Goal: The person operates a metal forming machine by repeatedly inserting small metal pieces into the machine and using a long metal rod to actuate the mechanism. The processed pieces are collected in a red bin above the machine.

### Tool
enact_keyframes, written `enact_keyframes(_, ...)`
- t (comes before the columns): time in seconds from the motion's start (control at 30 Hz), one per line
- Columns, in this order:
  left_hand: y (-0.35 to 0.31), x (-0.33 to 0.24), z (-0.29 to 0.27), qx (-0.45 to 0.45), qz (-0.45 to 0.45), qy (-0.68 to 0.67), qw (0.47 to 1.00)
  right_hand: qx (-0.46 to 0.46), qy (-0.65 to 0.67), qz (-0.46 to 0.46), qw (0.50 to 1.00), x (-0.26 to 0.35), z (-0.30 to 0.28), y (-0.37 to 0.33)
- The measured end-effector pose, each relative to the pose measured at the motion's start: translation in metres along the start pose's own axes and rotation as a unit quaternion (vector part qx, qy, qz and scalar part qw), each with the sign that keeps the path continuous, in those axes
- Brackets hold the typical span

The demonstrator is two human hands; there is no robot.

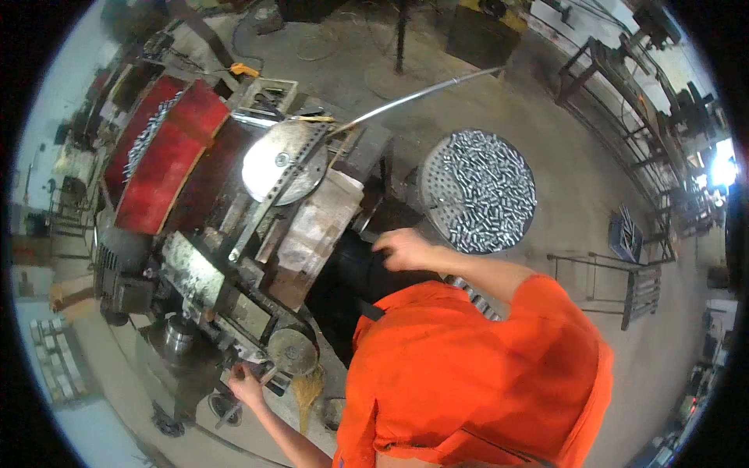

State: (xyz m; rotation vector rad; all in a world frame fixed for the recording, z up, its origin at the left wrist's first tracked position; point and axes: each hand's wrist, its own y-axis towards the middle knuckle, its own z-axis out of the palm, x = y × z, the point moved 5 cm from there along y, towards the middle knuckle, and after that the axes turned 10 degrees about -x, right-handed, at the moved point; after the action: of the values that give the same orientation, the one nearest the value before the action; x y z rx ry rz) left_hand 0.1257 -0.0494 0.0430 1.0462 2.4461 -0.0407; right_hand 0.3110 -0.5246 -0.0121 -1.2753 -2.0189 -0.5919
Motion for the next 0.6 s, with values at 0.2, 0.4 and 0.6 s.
enact_keyframes(0.2, 0.008, 0.003, 0.006, 0.043, -0.016, -0.083, 0.995, -0.080, -0.179, 0.184, 0.963, -0.133, -0.050, -0.089)
enact_keyframes(0.4, 0.008, 0.003, 0.002, -0.021, 0.038, -0.002, 0.999, -0.204, -0.347, 0.209, 0.891, -0.202, -0.124, -0.068)
enact_keyframes(0.6, -0.002, -0.010, 0.002, -0.021, -0.025, -0.058, 0.998, -0.137, -0.302, 0.427, 0.841, -0.230, -0.138, -0.038)
